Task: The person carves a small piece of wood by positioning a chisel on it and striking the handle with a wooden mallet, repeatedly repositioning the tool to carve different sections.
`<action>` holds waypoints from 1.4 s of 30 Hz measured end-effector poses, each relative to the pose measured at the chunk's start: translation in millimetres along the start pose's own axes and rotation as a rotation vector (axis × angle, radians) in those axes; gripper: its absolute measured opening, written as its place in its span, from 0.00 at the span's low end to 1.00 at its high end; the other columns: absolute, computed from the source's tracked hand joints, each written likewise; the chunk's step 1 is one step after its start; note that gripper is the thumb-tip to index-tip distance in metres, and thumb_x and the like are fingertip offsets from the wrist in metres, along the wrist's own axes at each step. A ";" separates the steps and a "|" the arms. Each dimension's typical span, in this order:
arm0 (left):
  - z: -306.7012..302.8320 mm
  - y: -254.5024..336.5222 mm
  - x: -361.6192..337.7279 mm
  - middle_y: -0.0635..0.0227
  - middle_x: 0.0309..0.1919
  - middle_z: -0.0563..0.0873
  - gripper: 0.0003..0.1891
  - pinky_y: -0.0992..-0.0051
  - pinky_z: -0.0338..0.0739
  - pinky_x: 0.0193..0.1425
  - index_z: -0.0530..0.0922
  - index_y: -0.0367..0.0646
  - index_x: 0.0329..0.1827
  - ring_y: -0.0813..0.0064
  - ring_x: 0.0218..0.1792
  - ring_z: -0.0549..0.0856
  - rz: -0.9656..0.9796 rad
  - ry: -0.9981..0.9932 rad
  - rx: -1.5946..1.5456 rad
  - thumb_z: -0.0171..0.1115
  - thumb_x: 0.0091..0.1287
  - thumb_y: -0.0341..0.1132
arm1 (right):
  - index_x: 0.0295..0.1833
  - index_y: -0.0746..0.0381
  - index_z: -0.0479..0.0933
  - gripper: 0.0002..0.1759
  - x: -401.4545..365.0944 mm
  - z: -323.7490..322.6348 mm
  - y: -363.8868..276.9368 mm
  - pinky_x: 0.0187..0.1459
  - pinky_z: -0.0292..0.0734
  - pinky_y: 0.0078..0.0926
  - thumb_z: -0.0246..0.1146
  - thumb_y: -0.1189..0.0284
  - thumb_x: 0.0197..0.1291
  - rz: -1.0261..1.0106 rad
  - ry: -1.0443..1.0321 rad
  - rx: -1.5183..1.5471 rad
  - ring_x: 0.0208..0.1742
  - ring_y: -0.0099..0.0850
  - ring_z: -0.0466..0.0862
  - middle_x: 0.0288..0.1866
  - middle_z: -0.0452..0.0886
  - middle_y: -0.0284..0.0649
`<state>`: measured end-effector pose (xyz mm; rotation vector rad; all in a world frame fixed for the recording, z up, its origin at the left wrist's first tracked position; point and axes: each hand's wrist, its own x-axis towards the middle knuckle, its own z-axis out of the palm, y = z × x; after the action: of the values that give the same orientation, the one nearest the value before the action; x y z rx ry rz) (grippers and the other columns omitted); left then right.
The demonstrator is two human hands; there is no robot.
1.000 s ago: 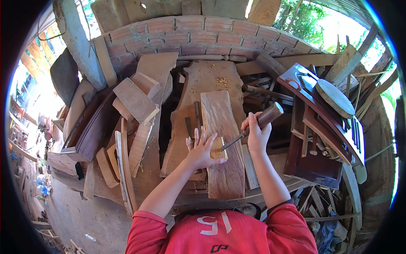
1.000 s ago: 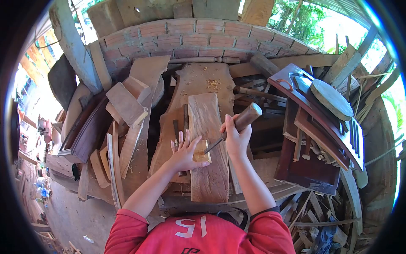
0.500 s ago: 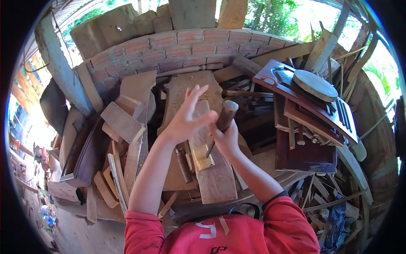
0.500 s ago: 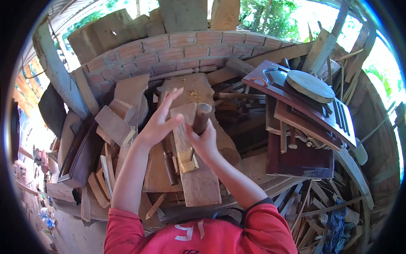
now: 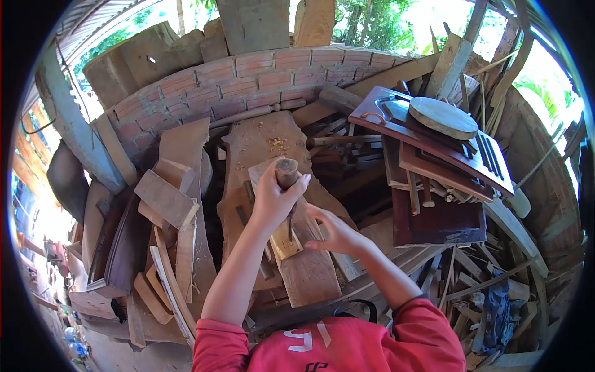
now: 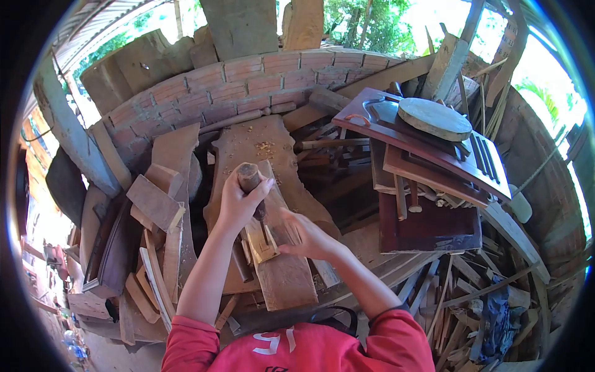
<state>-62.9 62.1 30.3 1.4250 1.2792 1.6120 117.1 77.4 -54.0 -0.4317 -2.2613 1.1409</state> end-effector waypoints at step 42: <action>24.1 30.1 -23.3 0.60 0.26 0.79 0.11 0.73 0.72 0.36 0.73 0.39 0.37 0.66 0.29 0.78 0.034 -0.018 0.257 0.64 0.53 0.31 | 0.50 0.68 0.67 0.22 33.7 -129.7 -162.9 0.38 0.72 0.31 0.55 0.61 0.59 0.357 0.011 -0.531 0.35 0.35 0.78 0.33 0.78 0.44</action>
<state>-30.3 37.1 48.7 1.6177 1.5014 1.4932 165.0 80.9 151.4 -1.0799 -2.5284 0.6660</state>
